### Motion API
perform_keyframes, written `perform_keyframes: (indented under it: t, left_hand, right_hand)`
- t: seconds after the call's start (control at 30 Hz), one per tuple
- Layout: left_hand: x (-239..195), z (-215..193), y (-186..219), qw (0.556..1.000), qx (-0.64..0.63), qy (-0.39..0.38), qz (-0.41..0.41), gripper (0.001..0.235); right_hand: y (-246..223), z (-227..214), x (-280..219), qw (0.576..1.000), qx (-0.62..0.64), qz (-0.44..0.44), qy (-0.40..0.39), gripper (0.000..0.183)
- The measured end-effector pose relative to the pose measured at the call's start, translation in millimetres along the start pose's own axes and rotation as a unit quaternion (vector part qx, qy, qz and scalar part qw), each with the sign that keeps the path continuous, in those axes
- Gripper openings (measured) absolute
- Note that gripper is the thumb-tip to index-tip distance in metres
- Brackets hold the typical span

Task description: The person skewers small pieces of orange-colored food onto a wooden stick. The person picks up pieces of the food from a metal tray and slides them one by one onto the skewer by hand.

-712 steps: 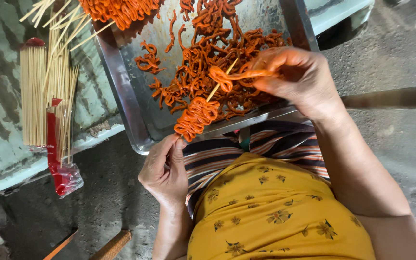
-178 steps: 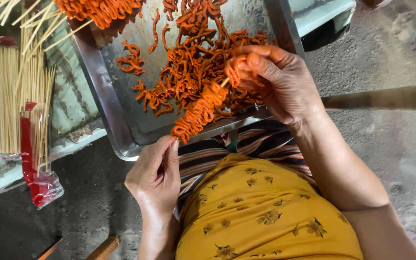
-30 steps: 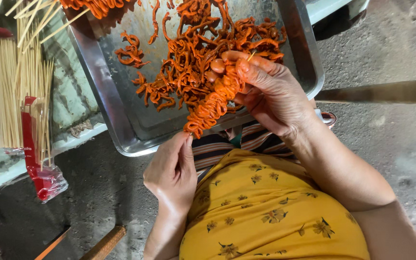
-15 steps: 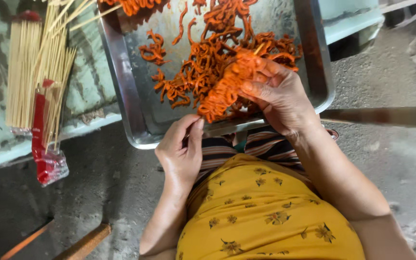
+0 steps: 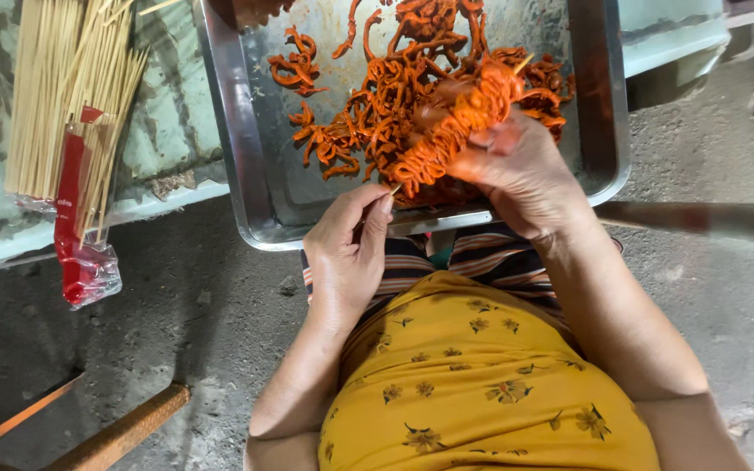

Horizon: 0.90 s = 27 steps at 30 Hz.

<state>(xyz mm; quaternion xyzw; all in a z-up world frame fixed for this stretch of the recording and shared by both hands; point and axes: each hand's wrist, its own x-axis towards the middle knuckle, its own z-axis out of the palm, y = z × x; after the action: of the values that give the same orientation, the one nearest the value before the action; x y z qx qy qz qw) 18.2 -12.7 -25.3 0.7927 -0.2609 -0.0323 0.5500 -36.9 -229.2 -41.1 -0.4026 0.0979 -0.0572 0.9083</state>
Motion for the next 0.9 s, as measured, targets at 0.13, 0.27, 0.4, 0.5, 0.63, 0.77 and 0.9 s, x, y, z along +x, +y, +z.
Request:
perform_keyframes:
  t: [0.13, 0.27, 0.4, 0.5, 0.63, 0.77, 0.9]
  left_hand:
    - [-1.2, 7.9, 1.9, 1.0, -0.002, 0.004, 0.001, 0.01]
    - [-0.3, 13.6, 4.2, 0.999, 0.008, 0.012, 0.038, 0.011]
    - [0.7, 15.7, 4.7, 0.999, 0.025, 0.001, 0.031, 0.012]
    - [0.5, 18.2, 6.1, 0.999, 0.009, 0.009, 0.04, 0.012]
    - [2.3, 17.6, 4.6, 0.999, 0.011, -0.001, 0.045, 0.011]
    - [8.7, 16.7, 1.5, 0.998, 0.016, -0.012, 0.054, 0.009]
    - [19.0, 11.8, -10.7, 0.995, 0.015, 0.014, 0.098, 0.007]
  right_hand:
    - [8.4, 7.4, 3.5, 0.992, -0.086, 0.029, 0.085, 0.06]
    - [8.8, 9.7, 3.4, 0.995, -0.076, 0.011, 0.066, 0.056]
    - [10.9, 6.6, 2.5, 0.996, -0.057, 0.003, 0.074, 0.049]
    - [11.6, 4.8, 2.0, 0.996, -0.046, 0.009, 0.073, 0.047]
    - [12.3, 3.3, 1.8, 0.996, -0.061, 0.002, 0.072, 0.045]
    - [13.5, -1.2, 4.3, 0.996, -0.062, 0.0, 0.07, 0.047]
    - [12.3, -5.4, 5.2, 0.991, -0.039, -0.059, 0.112, 0.056]
